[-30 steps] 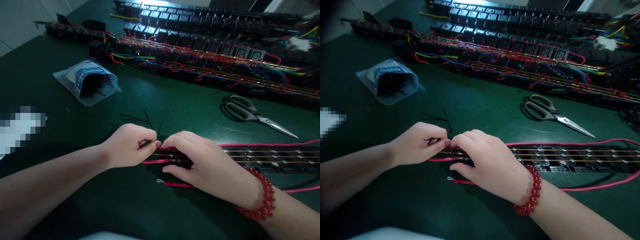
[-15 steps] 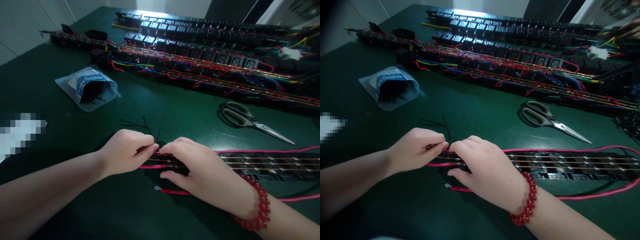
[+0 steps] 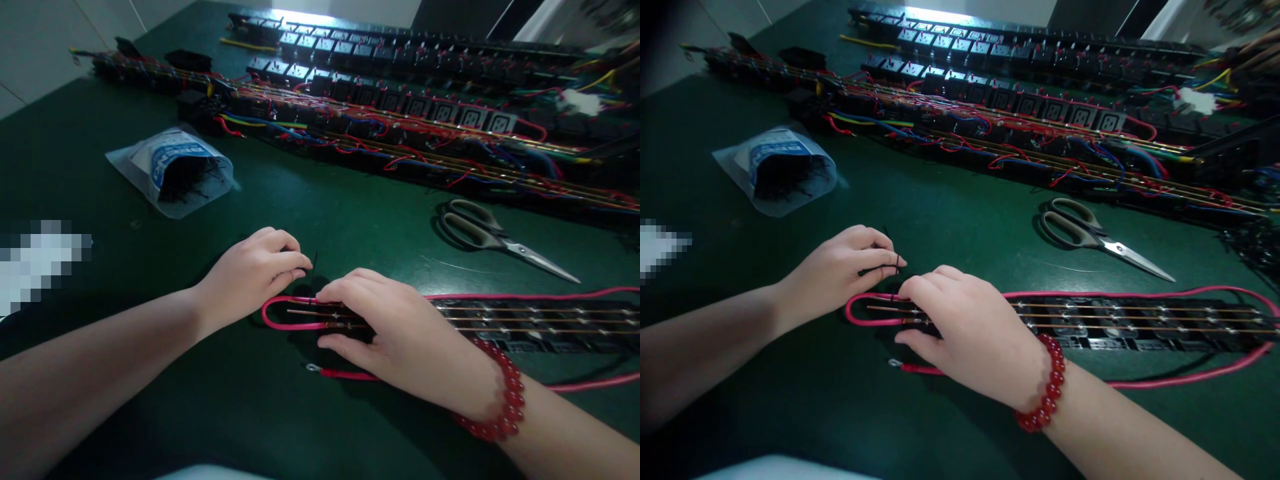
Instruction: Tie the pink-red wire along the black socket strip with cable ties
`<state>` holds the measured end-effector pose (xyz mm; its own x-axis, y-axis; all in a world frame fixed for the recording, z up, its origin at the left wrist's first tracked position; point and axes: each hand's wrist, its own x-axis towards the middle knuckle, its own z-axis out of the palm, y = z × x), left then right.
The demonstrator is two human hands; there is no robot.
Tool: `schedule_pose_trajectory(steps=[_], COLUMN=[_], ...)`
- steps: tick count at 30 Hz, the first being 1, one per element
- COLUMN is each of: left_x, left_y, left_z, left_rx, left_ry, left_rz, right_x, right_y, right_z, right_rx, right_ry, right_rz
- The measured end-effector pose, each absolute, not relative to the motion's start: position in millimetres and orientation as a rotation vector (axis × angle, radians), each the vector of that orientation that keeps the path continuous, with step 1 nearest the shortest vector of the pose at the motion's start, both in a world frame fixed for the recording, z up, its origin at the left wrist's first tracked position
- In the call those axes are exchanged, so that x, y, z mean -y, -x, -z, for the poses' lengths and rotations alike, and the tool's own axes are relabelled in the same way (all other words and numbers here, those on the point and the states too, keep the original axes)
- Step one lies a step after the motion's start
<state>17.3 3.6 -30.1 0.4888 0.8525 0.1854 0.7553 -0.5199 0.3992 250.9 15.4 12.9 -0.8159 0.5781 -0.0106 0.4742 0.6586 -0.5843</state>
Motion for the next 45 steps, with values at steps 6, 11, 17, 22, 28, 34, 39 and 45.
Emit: schedule_pose_trajectory(steps=[6,11,17,22,28,34,39,45], left_x=[-3,-4,-1,7,10,7,7,10], left_y=[-18,-19,-21,-28,-30,-27,-26,-29], left_z=[28,27,20,15,15,14,12,10], left_rx=[-1.324,-1.32,-1.284,-1.268,-1.139,-1.112,-1.111,-1.089], left_ry=[-2.482,-2.472,-2.378,-2.292,-2.336,-2.407,-2.508,-2.462], left_rz=[-0.56,-0.643,-0.983,-1.102,-1.138,-1.151,-1.089,-0.955], right_x=[-14,-13,-14,-15,-17,-18,-19,-17], right_y=[-252,-253,-253,-254,-253,-252,-252,-253], right_z=[-12,-13,-13,-12,-11,-13,-13,-13], right_rx=[2.7,2.702,2.676,2.566,2.421,2.379,2.371,2.396], right_ry=[0.861,0.873,0.886,0.911,0.998,1.022,1.021,0.966], right_rz=[-0.873,-0.892,-0.904,-0.939,-1.017,-1.064,-1.078,-1.053])
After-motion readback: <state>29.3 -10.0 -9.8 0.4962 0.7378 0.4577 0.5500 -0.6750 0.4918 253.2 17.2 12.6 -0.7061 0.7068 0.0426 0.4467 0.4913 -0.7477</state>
